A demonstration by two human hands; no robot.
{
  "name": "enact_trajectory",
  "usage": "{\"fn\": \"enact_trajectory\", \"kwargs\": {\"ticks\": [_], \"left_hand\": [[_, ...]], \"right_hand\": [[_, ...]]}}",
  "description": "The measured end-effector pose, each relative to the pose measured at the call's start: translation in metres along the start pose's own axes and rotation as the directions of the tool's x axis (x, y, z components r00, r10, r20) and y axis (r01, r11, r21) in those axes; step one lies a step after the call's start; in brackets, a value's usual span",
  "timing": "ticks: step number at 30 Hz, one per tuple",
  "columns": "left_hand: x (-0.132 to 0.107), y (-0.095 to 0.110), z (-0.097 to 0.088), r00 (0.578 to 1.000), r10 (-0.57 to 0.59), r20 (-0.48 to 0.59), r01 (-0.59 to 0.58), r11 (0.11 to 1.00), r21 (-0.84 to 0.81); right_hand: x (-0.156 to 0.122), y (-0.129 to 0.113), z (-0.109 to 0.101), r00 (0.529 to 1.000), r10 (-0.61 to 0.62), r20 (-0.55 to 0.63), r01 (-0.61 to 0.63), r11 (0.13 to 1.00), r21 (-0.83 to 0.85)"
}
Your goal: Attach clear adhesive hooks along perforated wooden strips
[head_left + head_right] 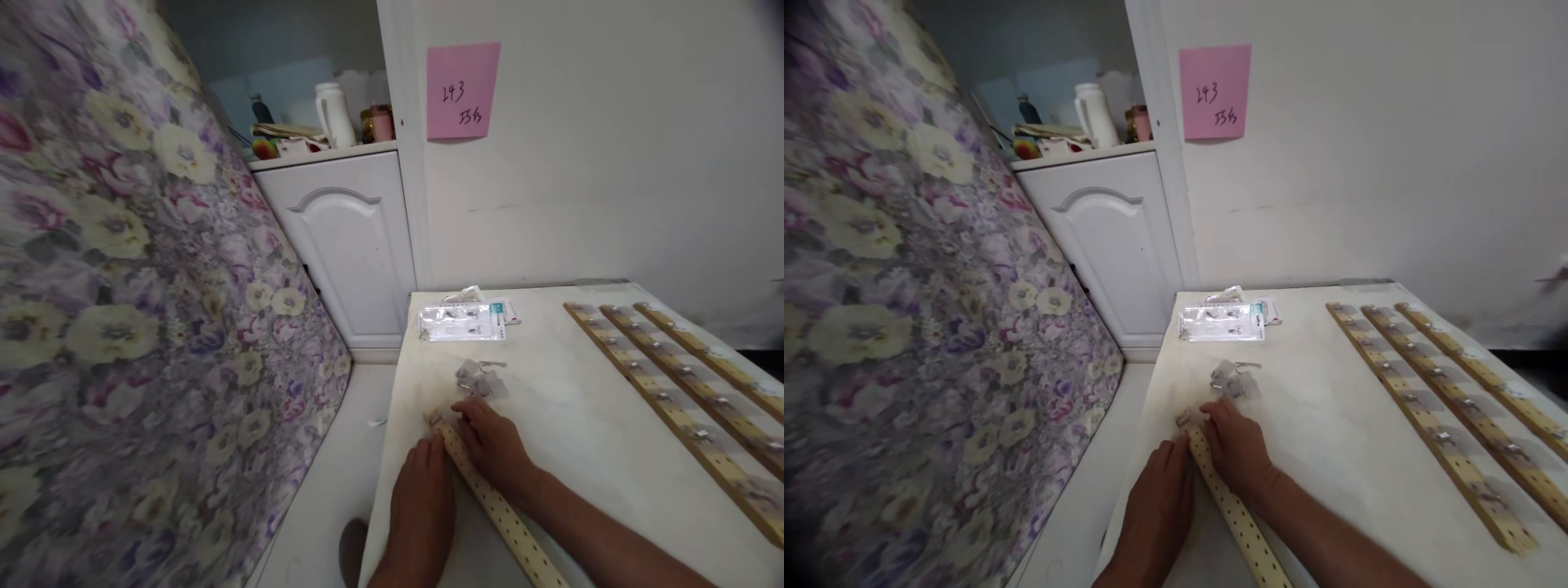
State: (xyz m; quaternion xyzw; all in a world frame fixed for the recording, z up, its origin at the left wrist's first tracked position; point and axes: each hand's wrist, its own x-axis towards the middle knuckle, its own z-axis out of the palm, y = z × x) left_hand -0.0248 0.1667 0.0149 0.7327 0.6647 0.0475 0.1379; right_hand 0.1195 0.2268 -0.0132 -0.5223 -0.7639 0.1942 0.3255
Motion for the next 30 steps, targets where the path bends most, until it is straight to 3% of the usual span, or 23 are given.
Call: {"fn": "enact_trajectory", "kwargs": {"ticks": [4,9,15,22,30], "left_hand": [[-0.004,-0.005,-0.003,0.999,0.028,-0.019,-0.029,0.999,-0.02],[-0.008,-0.008,-0.011,1.0,0.008,-0.016,-0.009,0.999,-0.046],[-0.01,-0.005,-0.018,1.0,-0.02,-0.001,0.02,0.999,-0.039],[-0.008,-0.006,-0.018,1.0,-0.006,0.002,0.006,0.999,-0.034],[-0.008,-0.008,-0.013,1.0,0.021,-0.012,-0.021,1.0,-0.005]], "right_hand": [[-0.025,-0.004,-0.018,0.991,0.125,0.048,-0.129,0.989,0.075],[-0.087,-0.002,-0.043,0.968,0.182,0.175,-0.188,0.982,0.021],[-0.142,0.013,-0.039,0.971,0.178,0.16,-0.15,0.974,-0.169],[-0.141,0.004,-0.023,0.99,0.123,0.067,-0.102,0.962,-0.254],[-0.131,-0.007,-0.018,0.993,0.112,0.043,-0.096,0.956,-0.277]]}}
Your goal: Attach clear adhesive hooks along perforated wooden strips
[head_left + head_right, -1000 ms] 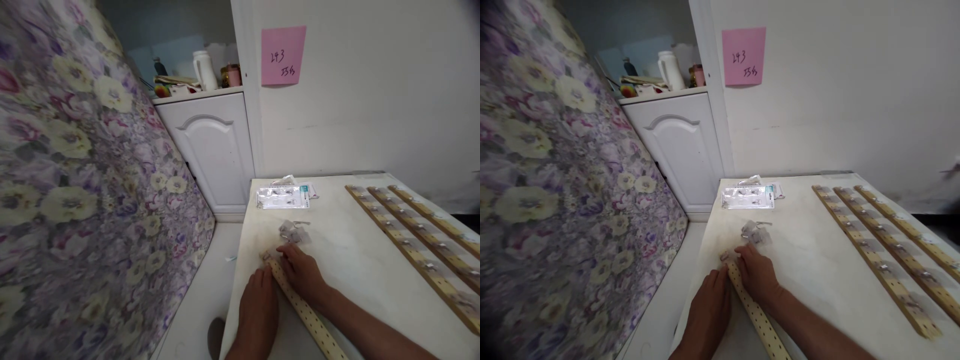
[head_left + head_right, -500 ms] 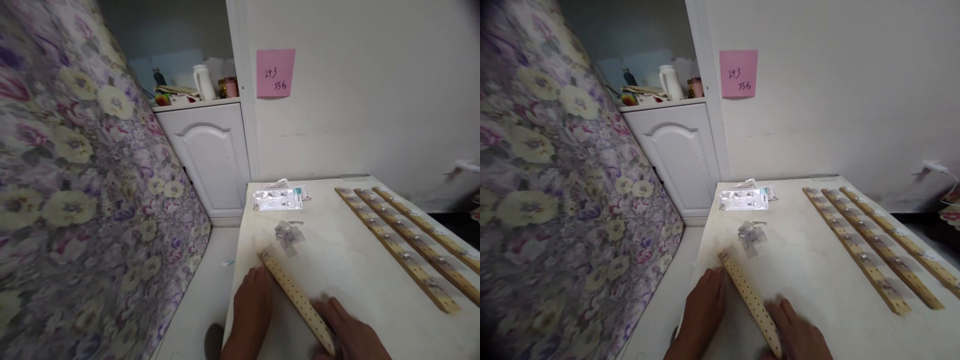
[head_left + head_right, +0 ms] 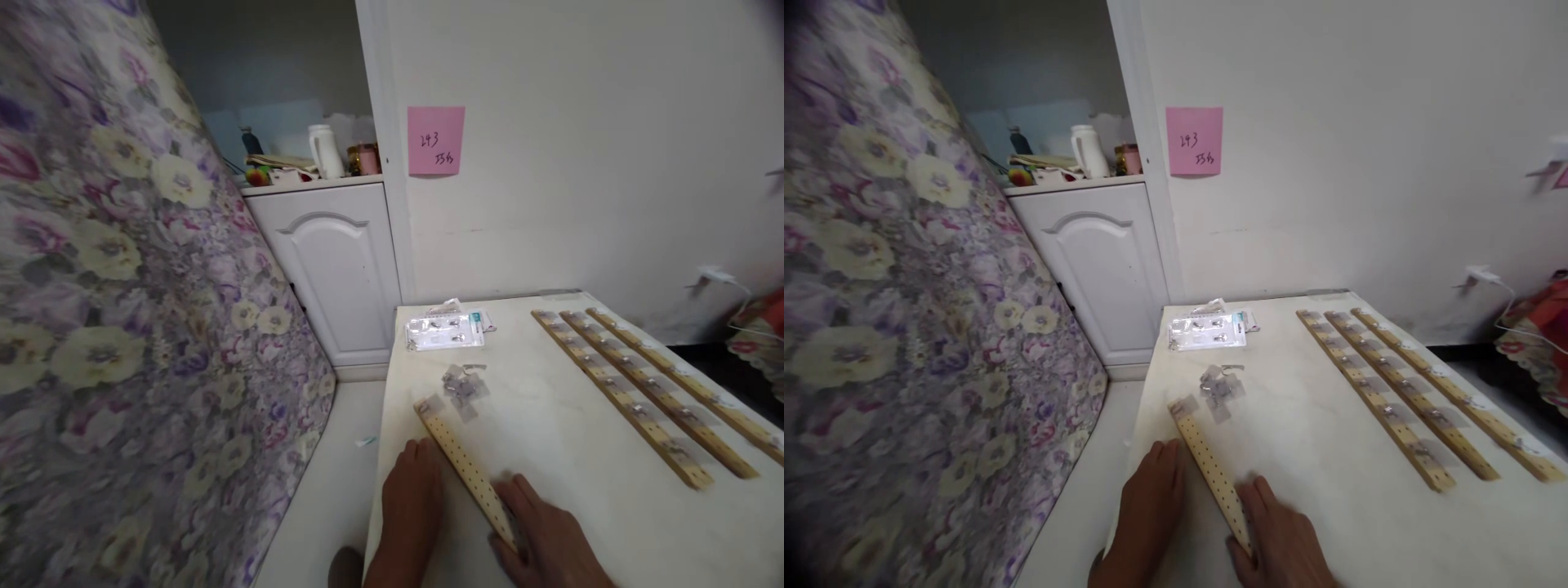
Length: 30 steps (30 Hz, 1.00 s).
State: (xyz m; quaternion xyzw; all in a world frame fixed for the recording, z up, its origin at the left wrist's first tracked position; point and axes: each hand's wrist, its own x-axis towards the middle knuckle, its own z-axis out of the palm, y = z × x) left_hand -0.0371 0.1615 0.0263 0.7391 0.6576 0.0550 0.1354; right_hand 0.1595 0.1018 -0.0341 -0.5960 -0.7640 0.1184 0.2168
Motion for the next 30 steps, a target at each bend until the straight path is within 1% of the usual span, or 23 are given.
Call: {"fn": "enact_trajectory", "kwargs": {"ticks": [5,7,9,12,13,14,16,18,21,25,27,30], "left_hand": [[0.0,0.001,0.0,1.0,0.008,0.001,-0.008,1.0,-0.014],[0.0,0.001,-0.002,1.0,0.009,0.015,-0.008,1.0,-0.014],[0.0,0.001,-0.003,1.0,0.011,0.021,-0.011,1.0,-0.016],[0.0,0.001,-0.003,1.0,0.021,0.012,-0.02,0.999,-0.03],[0.0,0.001,-0.003,1.0,0.023,0.008,-0.023,0.999,-0.036],[0.001,0.001,-0.003,1.0,0.026,0.006,-0.026,0.999,-0.041],[0.001,0.002,-0.003,1.0,0.026,0.005,-0.026,0.999,-0.046],[0.002,0.002,-0.003,1.0,0.022,0.014,-0.021,0.999,-0.047],[0.002,0.002,-0.004,0.999,0.019,0.036,-0.017,0.999,-0.048],[0.003,0.001,-0.005,0.999,0.022,0.046,-0.02,0.998,-0.055],[0.004,0.001,-0.005,0.998,0.02,0.054,-0.016,0.998,-0.061],[0.004,0.0,-0.004,0.998,0.014,0.057,-0.01,0.998,-0.064]], "right_hand": [[-0.002,-0.006,-0.004,0.999,0.021,0.034,-0.021,1.0,-0.006],[-0.003,-0.009,-0.008,0.999,0.032,0.037,-0.032,0.999,-0.005],[-0.001,-0.011,-0.014,0.998,0.031,0.058,-0.033,0.999,0.032],[0.016,-0.008,-0.024,0.995,0.057,0.079,-0.068,0.987,0.147],[0.027,-0.006,-0.026,0.995,0.08,0.067,-0.091,0.979,0.181],[0.039,-0.004,-0.027,0.994,0.107,0.026,-0.11,0.975,0.195],[0.067,0.001,-0.025,0.99,0.138,-0.029,-0.13,0.974,0.184],[0.092,0.004,-0.019,0.983,0.171,-0.062,-0.162,0.979,0.127],[0.117,0.004,-0.006,0.973,0.21,-0.095,-0.211,0.978,-0.001],[0.125,0.001,0.005,0.959,0.257,-0.115,-0.267,0.961,-0.072],[0.125,0.002,0.006,0.953,0.278,-0.116,-0.288,0.954,-0.079],[0.123,0.006,0.005,0.954,0.28,-0.109,-0.289,0.954,-0.08]]}}
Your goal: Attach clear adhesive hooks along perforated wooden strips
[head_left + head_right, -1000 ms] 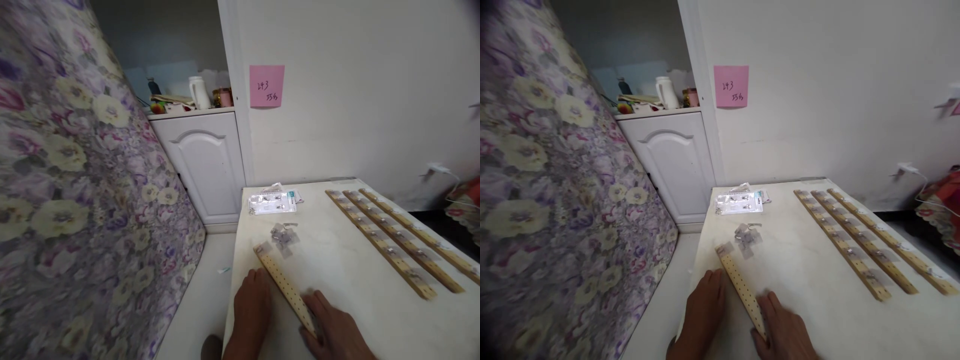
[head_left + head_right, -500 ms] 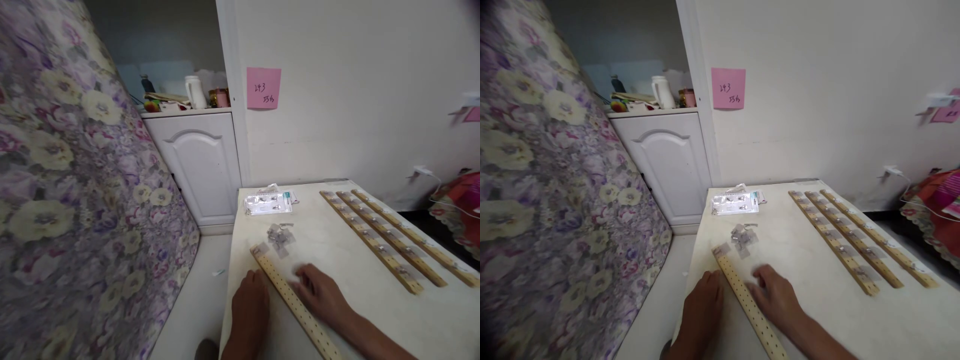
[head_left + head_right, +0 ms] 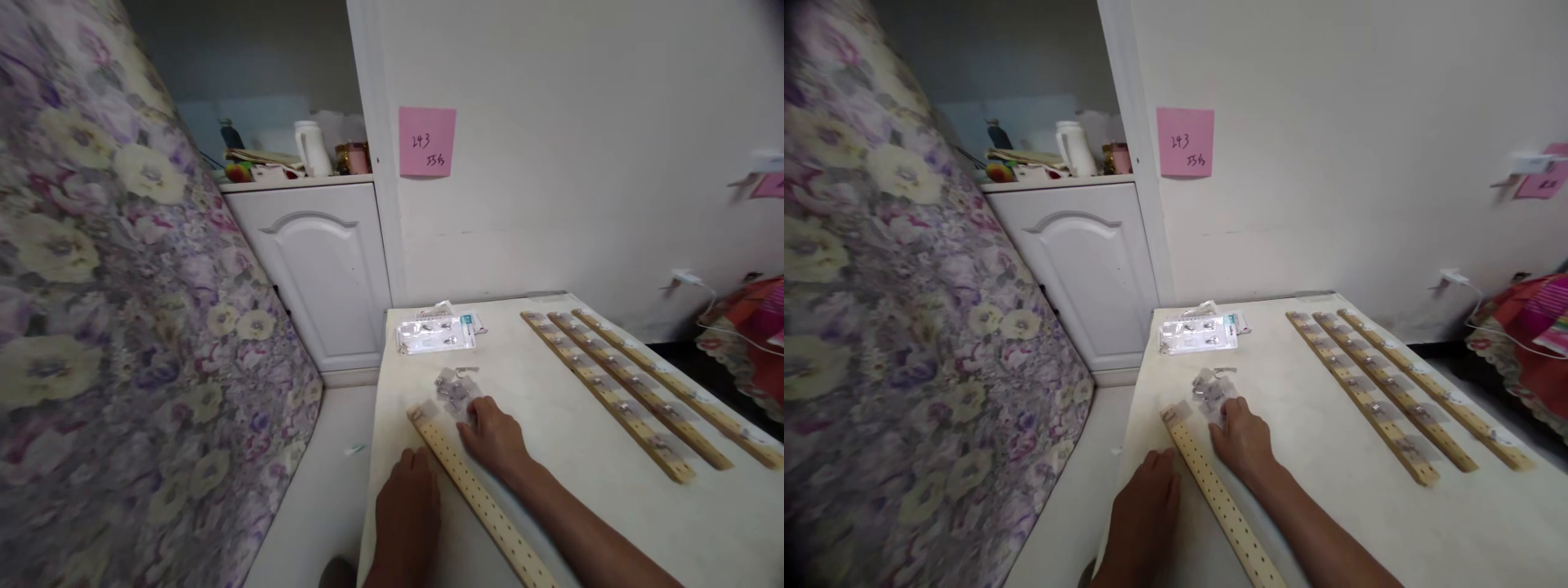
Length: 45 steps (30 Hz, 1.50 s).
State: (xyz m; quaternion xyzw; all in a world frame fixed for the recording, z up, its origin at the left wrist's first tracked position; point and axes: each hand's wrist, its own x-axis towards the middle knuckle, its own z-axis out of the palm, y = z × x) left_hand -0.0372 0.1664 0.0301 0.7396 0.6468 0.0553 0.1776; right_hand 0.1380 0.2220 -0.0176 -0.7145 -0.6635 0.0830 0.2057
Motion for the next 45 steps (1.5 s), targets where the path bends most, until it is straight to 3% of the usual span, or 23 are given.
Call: {"fn": "enact_trajectory", "kwargs": {"ticks": [8,15,18,24,29,33,38,41,45], "left_hand": [[-0.001,0.0,0.001,1.0,0.001,-0.004,-0.001,1.0,-0.007],[0.001,-0.002,0.003,0.999,0.021,-0.036,-0.022,0.999,-0.032],[0.0,-0.002,0.004,0.999,0.026,-0.034,-0.028,0.999,-0.042],[-0.002,-0.003,0.003,0.999,0.024,-0.034,-0.026,0.998,-0.055],[0.0,0.0,0.0,1.0,0.016,-0.026,-0.018,0.998,-0.057],[-0.003,0.0,0.0,0.999,0.018,-0.03,-0.02,0.997,-0.074],[-0.005,-0.004,0.001,0.999,0.021,-0.036,-0.024,0.997,-0.078],[-0.005,-0.003,-0.001,1.0,-0.001,-0.02,0.0,0.998,-0.067],[-0.005,-0.001,-0.002,0.999,-0.039,-0.004,0.038,0.998,-0.043]], "right_hand": [[0.004,0.012,-0.006,0.999,0.001,0.042,-0.005,0.994,0.107],[0.002,0.01,-0.007,0.999,-0.017,-0.032,0.022,0.986,0.166],[0.001,0.01,-0.009,1.0,0.02,0.003,-0.02,0.965,0.261],[0.006,0.018,-0.006,0.996,0.075,0.051,-0.09,0.877,0.471],[0.013,0.025,-0.003,0.99,0.078,0.115,-0.137,0.673,0.727],[0.014,0.027,-0.007,0.988,0.019,0.156,-0.136,0.602,0.787],[0.017,0.016,-0.006,0.951,-0.12,0.283,-0.203,0.449,0.87],[0.019,0.004,0.0,0.921,-0.174,0.349,-0.246,0.434,0.867],[0.018,-0.005,0.008,0.885,-0.201,0.42,-0.279,0.492,0.825]]}}
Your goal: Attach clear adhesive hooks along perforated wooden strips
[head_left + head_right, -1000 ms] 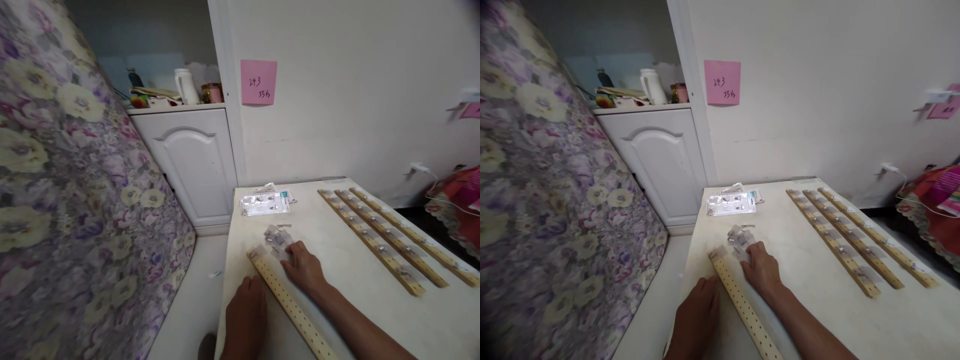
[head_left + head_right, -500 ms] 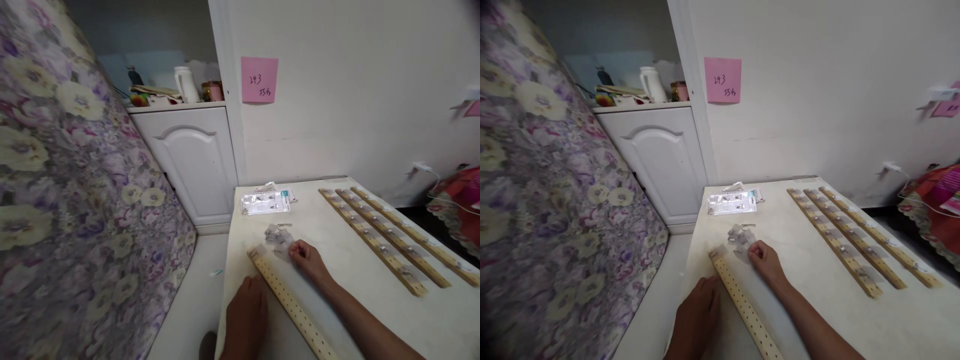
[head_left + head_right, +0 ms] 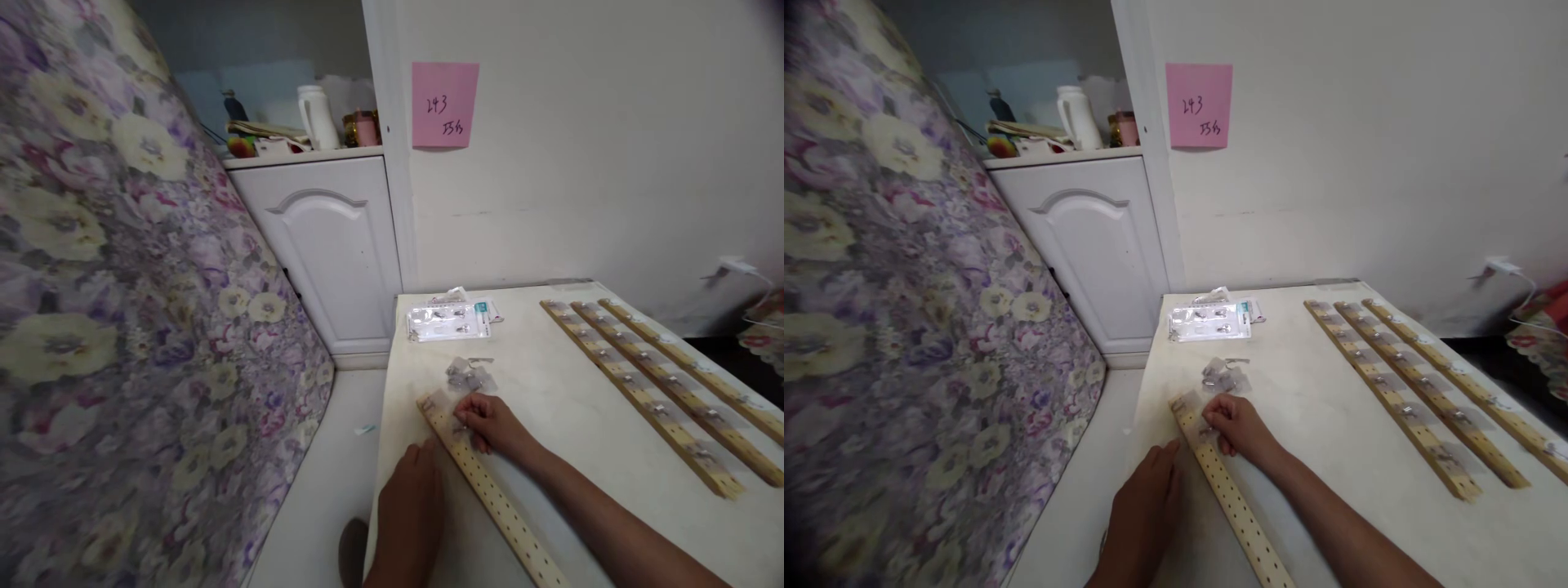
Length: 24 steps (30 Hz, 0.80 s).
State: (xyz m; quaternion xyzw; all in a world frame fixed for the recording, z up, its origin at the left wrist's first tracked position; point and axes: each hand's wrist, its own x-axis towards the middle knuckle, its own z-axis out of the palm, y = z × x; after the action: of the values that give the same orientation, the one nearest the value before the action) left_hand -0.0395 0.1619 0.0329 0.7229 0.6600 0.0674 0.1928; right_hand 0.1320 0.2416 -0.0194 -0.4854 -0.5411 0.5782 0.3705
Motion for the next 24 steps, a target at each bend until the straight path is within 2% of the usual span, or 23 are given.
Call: {"fn": "enact_trajectory", "kwargs": {"ticks": [6,14,19,24], "left_hand": [[0.0033,-0.0025,0.0053,0.995,-0.028,0.093,0.022,0.997,0.075],[0.0037,-0.0006,0.0071,0.996,-0.027,0.09,0.018,0.995,0.097],[0.0032,0.0004,0.0077,0.996,-0.018,0.082,0.009,0.994,0.108],[0.0041,0.0015,0.0073,0.995,-0.019,0.097,0.011,0.996,0.089]], "right_hand": [[0.0021,0.0019,-0.0003,0.999,0.033,0.007,-0.032,0.998,-0.054],[0.0024,0.0004,-0.002,1.0,0.027,0.006,-0.027,0.998,-0.055],[0.0001,-0.0016,0.0004,0.999,0.019,-0.033,-0.022,0.995,-0.096],[-0.0013,-0.0005,-0.0009,1.0,0.011,-0.013,-0.012,0.997,-0.08]]}}
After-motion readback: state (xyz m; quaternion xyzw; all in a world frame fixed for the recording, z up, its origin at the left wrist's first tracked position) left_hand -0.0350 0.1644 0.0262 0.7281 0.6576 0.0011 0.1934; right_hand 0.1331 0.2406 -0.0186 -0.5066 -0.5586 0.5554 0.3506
